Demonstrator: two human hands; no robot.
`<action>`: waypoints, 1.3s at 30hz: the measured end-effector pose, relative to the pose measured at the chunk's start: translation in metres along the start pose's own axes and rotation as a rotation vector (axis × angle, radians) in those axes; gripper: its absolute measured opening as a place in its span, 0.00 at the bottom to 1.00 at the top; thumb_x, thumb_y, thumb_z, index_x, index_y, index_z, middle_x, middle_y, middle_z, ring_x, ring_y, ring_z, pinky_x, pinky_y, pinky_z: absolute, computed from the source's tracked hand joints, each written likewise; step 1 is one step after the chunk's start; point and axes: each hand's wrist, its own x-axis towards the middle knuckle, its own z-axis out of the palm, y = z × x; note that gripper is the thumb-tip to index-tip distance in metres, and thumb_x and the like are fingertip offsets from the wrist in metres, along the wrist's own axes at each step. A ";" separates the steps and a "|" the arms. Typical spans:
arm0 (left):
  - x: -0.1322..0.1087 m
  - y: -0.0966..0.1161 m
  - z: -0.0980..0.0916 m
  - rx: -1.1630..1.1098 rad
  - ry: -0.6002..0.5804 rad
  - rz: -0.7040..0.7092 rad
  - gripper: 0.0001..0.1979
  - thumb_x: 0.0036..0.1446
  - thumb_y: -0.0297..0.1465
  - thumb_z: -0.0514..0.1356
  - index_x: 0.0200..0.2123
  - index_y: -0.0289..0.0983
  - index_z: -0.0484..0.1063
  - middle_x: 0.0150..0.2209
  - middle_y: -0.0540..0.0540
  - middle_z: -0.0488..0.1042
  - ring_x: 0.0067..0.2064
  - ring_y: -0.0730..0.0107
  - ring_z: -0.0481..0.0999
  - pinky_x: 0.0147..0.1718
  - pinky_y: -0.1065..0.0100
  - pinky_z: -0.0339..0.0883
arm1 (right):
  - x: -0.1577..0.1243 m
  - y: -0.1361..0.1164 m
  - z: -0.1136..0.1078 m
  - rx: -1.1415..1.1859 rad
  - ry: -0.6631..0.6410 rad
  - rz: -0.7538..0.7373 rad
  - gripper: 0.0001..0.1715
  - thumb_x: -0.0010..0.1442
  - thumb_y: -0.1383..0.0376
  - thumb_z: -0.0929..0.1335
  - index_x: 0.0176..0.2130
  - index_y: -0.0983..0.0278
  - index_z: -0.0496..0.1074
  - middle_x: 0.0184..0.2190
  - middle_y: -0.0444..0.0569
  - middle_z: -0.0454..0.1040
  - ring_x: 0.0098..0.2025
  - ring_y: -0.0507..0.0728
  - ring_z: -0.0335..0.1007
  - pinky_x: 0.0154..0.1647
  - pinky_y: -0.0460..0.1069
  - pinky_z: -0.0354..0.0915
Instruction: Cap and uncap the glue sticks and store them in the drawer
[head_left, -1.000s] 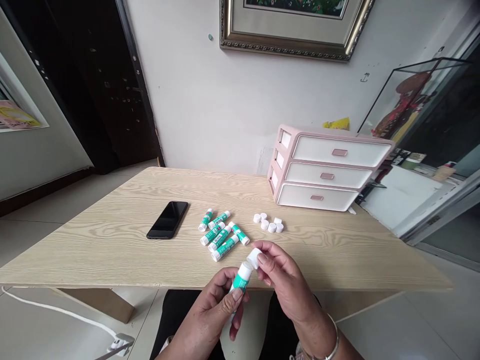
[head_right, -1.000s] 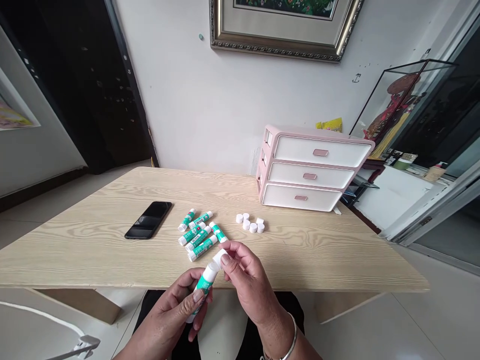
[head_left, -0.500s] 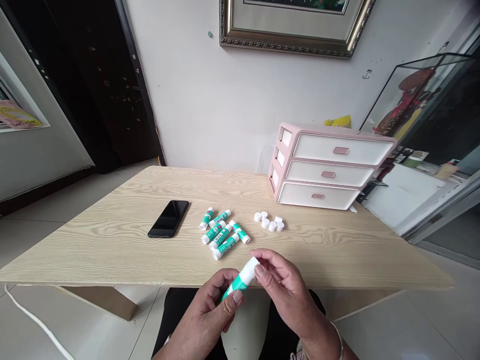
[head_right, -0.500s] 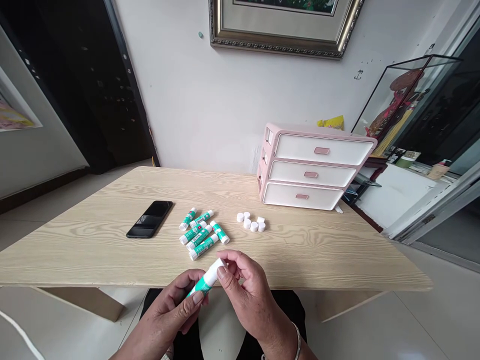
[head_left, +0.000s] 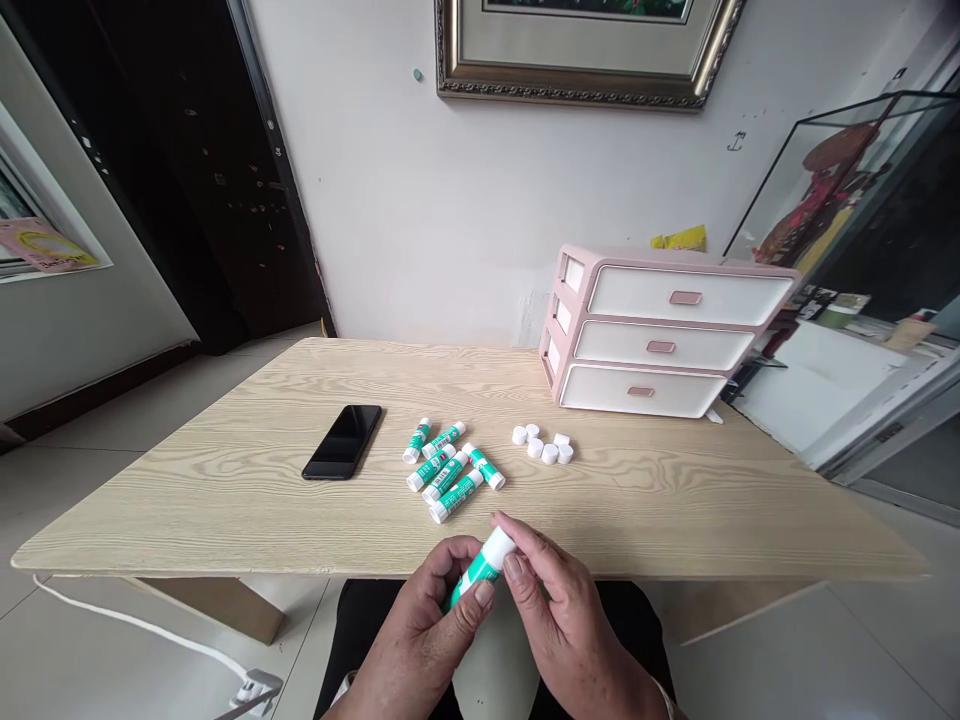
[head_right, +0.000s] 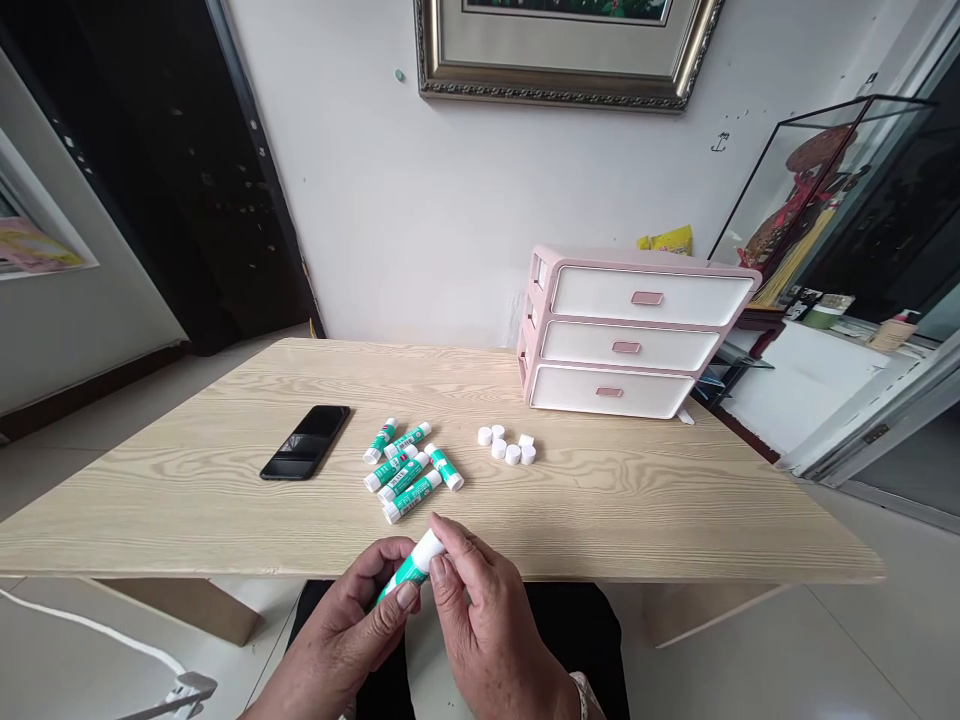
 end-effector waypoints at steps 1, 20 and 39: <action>0.001 -0.001 0.000 -0.006 0.004 0.013 0.16 0.61 0.41 0.65 0.50 0.42 0.73 0.36 0.49 0.72 0.29 0.76 0.63 0.30 0.73 0.58 | -0.001 0.000 0.001 -0.014 -0.005 -0.011 0.24 0.71 0.63 0.62 0.64 0.58 0.66 0.54 0.55 0.76 0.51 0.59 0.77 0.52 0.52 0.74; -0.002 0.003 0.006 -0.003 0.060 0.041 0.15 0.60 0.42 0.66 0.46 0.40 0.74 0.39 0.47 0.76 0.37 0.71 0.70 0.39 0.70 0.63 | -0.007 -0.001 0.011 -0.198 0.042 -0.180 0.28 0.70 0.68 0.61 0.67 0.57 0.61 0.52 0.53 0.78 0.48 0.59 0.79 0.47 0.52 0.76; 0.002 0.016 0.001 0.233 -0.097 0.128 0.17 0.65 0.43 0.59 0.52 0.42 0.72 0.38 0.48 0.73 0.37 0.69 0.70 0.41 0.68 0.66 | -0.003 -0.008 0.002 -0.200 0.050 -0.267 0.31 0.68 0.70 0.63 0.68 0.55 0.59 0.59 0.50 0.73 0.60 0.59 0.70 0.58 0.55 0.72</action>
